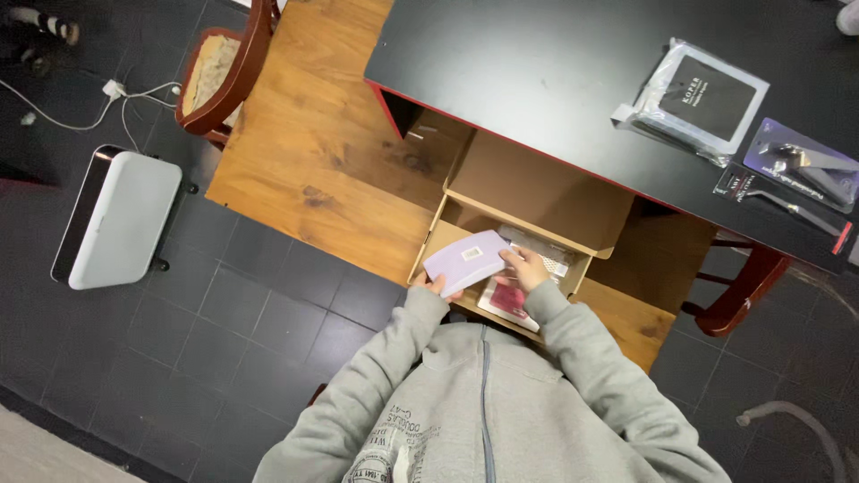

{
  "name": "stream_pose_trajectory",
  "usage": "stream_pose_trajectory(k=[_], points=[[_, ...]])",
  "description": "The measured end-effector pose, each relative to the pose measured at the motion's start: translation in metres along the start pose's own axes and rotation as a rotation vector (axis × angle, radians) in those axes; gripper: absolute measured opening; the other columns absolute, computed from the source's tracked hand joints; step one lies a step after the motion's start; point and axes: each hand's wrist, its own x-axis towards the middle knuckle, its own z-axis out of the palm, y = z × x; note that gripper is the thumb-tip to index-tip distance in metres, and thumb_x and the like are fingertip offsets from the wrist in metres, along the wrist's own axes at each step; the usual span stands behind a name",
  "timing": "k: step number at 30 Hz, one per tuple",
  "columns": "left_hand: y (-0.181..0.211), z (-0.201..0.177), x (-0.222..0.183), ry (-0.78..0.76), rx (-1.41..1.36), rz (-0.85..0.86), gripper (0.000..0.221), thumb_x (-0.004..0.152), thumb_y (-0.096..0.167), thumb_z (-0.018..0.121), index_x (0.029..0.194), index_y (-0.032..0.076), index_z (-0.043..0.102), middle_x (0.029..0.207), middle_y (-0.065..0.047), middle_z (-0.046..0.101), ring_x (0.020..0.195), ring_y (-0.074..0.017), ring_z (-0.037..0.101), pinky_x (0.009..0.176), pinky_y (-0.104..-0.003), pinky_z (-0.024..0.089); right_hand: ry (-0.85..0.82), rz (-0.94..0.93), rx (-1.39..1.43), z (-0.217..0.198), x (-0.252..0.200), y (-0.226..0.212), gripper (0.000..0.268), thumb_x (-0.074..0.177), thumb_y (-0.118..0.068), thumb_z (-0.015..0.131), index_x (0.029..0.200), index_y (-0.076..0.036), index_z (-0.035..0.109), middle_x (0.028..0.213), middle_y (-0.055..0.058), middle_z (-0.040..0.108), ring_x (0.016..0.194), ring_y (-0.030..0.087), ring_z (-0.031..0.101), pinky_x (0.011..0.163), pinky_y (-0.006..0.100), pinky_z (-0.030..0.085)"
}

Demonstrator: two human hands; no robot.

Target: The person places small boxes, packaged nail tools, and bottles into a cardboard box on a table, then carries the box to a nearby storage area.

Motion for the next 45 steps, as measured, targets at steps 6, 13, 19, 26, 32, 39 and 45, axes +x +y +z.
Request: stream_pose_trajectory(k=[6,13,19,26,32,39,45], points=[[0.03,0.036,-0.027,0.186,-0.159,-0.067,0.072,0.1,0.003,0.062,0.158,-0.001,0.019,0.133,-0.037,0.044,0.114,-0.0461,0.062,0.081,-0.058,0.067,0.047,0.046,0.046,0.04,0.01,-0.014,0.076,0.087,-0.023,0.083,0.145,-0.002,0.039,0.119,0.034,0.057,0.083,0.048,0.073,0.068,0.05,0.068],[0.01,-0.001,0.015,0.203,-0.413,-0.341,0.066,0.103,0.006,0.059,0.159,0.008,0.025,0.15,-0.023,0.032,0.136,-0.0404,0.045,0.1,-0.062,0.055,0.156,0.049,-0.045,0.047,0.049,-0.007,0.084,0.085,-0.021,0.084,0.148,-0.004,0.031,0.136,0.035,0.04,0.088,0.052,0.071,0.068,0.053,0.068],[-0.023,-0.088,0.049,-0.147,-0.13,-0.245,0.043,0.096,0.006,0.061,0.138,0.008,0.052,0.116,-0.031,0.06,0.097,-0.0446,0.067,0.082,-0.057,0.059,0.147,0.006,-0.348,0.089,0.012,-0.056,0.086,0.081,-0.02,0.083,0.151,0.0,0.036,0.145,0.036,0.037,0.108,0.057,0.063,0.064,0.051,0.069],[0.108,-0.022,-0.041,0.402,1.288,0.592,0.075,0.073,0.05,0.084,0.141,0.03,0.056,0.133,-0.002,0.059,0.118,-0.0333,0.063,0.101,-0.045,0.055,0.084,-0.096,-0.725,0.128,0.006,-0.079,0.086,0.082,-0.053,0.081,0.144,-0.003,0.048,0.133,0.031,0.062,0.122,0.044,0.063,0.094,0.052,0.061],[0.115,0.008,-0.031,0.132,1.378,0.142,0.126,0.069,0.064,0.085,0.164,0.027,0.011,0.167,-0.013,0.026,0.153,-0.0301,0.029,0.127,-0.045,0.028,-0.069,-0.025,-0.67,0.158,-0.058,-0.093,0.084,0.083,-0.056,0.079,0.148,-0.009,0.053,0.148,0.026,0.054,0.133,0.045,0.055,0.098,0.05,0.059],[0.126,0.028,-0.021,0.042,1.424,0.114,0.111,0.077,0.031,0.084,0.164,0.032,0.014,0.16,-0.012,0.039,0.142,-0.0335,0.047,0.122,-0.043,0.041,-0.282,0.177,-0.346,0.157,-0.054,-0.074,0.092,0.097,-0.047,0.066,0.164,-0.011,0.014,0.169,0.027,0.01,0.143,0.052,0.039,0.079,0.056,0.064],[0.128,0.012,-0.018,-0.086,1.361,0.217,0.124,0.07,0.026,0.088,0.165,0.037,0.009,0.159,-0.015,0.039,0.142,-0.0387,0.046,0.121,-0.045,0.043,-0.268,0.121,-0.226,0.145,-0.005,-0.042,0.085,0.103,-0.043,0.062,0.166,-0.029,0.007,0.156,0.035,0.033,0.098,0.049,0.071,0.075,0.049,0.066]])
